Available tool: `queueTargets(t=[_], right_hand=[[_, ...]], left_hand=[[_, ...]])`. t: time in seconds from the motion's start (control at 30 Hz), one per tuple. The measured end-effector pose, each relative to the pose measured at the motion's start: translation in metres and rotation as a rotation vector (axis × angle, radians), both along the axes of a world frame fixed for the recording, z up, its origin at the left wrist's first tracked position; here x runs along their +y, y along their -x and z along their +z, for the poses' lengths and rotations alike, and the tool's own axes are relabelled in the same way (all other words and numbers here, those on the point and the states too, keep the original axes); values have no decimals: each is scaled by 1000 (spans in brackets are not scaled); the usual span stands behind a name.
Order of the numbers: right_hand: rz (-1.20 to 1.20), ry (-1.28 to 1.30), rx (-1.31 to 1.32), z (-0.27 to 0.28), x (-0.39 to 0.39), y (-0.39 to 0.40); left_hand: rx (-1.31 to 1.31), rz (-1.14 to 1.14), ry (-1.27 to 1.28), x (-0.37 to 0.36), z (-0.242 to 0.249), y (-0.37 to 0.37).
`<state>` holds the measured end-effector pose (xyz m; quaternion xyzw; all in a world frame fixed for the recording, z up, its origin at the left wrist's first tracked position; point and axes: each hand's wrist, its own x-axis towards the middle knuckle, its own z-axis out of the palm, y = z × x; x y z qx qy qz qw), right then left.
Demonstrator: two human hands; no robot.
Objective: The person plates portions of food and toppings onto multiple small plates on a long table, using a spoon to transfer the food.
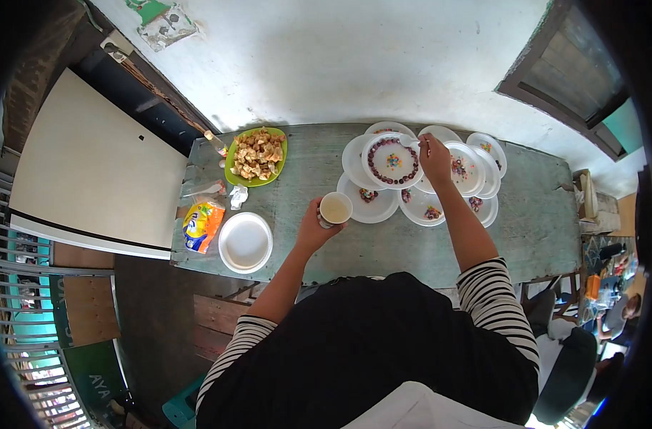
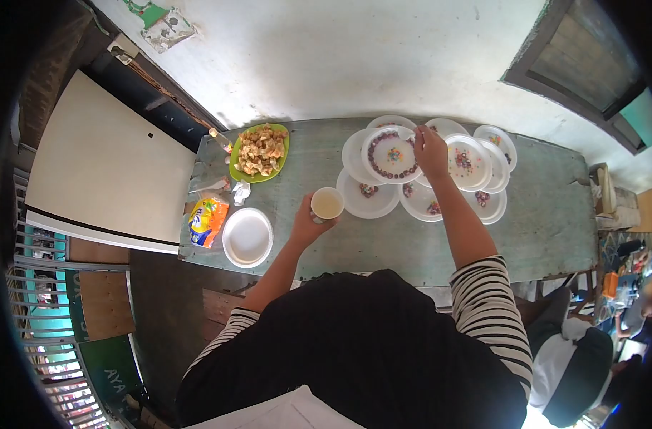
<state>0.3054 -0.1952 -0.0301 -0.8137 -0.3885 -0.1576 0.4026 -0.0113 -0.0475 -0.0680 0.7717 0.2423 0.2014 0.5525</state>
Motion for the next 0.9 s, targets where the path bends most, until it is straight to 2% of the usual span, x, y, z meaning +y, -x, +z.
queueTargets(t=[0.27, 0.33, 0.57, 0.67, 0.73, 0.77, 0.83, 0.87, 0.9], right_hand=[[117, 0, -130, 9, -6, 14], [178, 165, -137, 8, -6, 15], [148, 89, -147, 21, -3, 18], [171, 170, -78, 11, -1, 19], [121, -62, -106, 29, 0, 27], [127, -60, -106, 37, 1, 38], [43, -299, 448, 58, 6, 63], [201, -490, 657, 33, 12, 61], [294, -454, 733, 34, 12, 70]], left_hand=[[10, -1, 29, 1, -7, -2], [22, -11, 21, 0, -4, 0], [-17, -25, 53, 1, -2, -1], [12, -24, 37, 1, -7, 1], [-9, -24, 62, 0, -7, 0], [-10, -18, 64, 0, -7, 0], [-9, -4, 86, 0, -6, 0], [-9, 0, 87, 1, -5, 0], [-28, -7, 76, 2, -6, -1]])
